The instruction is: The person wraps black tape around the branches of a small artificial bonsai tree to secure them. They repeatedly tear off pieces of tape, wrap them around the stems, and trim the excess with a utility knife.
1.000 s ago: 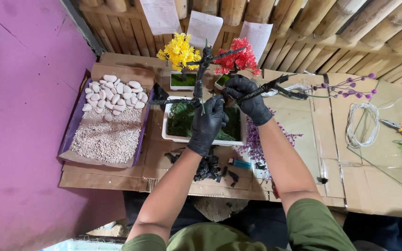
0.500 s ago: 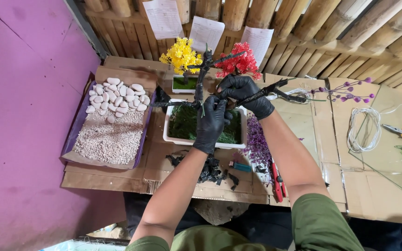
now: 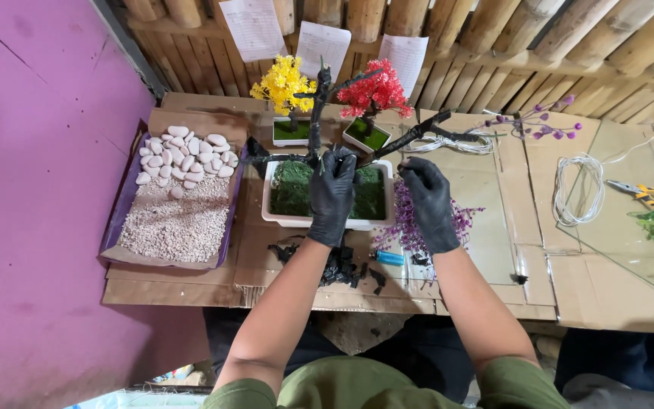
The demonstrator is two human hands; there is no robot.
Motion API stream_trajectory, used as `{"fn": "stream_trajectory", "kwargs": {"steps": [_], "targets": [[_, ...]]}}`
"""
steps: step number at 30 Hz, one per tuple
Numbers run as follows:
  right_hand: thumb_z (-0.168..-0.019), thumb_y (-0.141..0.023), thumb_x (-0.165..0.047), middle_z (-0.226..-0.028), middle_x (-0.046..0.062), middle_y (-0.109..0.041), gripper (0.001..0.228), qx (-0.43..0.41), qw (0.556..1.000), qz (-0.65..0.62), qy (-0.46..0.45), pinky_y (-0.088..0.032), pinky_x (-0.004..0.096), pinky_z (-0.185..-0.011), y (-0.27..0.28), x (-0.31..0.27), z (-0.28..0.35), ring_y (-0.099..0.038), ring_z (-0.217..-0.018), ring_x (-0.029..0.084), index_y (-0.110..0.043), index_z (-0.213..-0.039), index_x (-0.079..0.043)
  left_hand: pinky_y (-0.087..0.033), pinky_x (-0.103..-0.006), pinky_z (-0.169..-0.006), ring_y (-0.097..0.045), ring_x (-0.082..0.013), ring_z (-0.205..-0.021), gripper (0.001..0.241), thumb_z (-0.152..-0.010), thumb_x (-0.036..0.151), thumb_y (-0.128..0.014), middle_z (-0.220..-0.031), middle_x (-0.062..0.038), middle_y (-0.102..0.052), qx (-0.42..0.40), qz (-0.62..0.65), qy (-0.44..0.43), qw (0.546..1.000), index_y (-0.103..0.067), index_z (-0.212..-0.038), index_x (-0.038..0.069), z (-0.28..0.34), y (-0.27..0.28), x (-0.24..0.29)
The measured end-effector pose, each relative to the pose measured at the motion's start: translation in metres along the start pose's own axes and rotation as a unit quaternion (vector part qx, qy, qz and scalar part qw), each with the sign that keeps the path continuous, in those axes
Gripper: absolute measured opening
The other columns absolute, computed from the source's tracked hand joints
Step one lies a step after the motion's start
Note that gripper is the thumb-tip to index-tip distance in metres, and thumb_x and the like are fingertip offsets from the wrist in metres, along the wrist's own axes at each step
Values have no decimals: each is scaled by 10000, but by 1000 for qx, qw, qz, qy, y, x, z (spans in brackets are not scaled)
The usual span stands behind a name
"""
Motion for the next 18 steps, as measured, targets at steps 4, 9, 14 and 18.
{"fn": "stream_trajectory", "kwargs": {"steps": [4,9,14,18], "targets": [[-964,-693,-20,-997,123,-716,162,-37,999,-11,16,-550,346,-919,4,15,24,-638,-977,153,-727,-1122,-30,-558,-302,-503,-729,-175,-612,81,-941,239,-707,-702,-86,-747,1,-16,-40,999,-746,-966,172,18,7,13],[-978,-714,-159,-986,133,-765,180,-93,993,70,-1,-574,355,-897,-16,-18,44,-695,-961,153,-766,-1121,-63,-565,-318,-706,-726,-252,-674,94,-964,288,-706,-614,-33,-715,14,-109,-131,985,-766,-963,217,28,10,-8],[-1052,-594,-454,-908,120,-760,410,-105,987,67,-101,-606,382,-852,-23,-14,18,-745,-891,202,-759,-1052,-80,-587,-416,-733,-738,-357,-768,103,-940,265,-735,-725,-96,-752,49,-124,-211,968,-765,-1010,195,38,3,-40],[-957,-703,-548,-756,147,-729,548,-90,976,27,-198,-636,334,-619,-36,-24,-3,-747,-676,245,-740,-885,-5,-605,-440,-693,-744,-370,-805,102,-907,222,-778,-818,-129,-767,86,-169,-261,947,-770,-991,166,50,-3,-48]]}}
Point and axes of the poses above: each hand's wrist, its own z-axis away from the middle knuckle, its own y-axis out of the back of the hand, x = y × z, the point moved 1 cm from there along -z, towards the middle knuckle
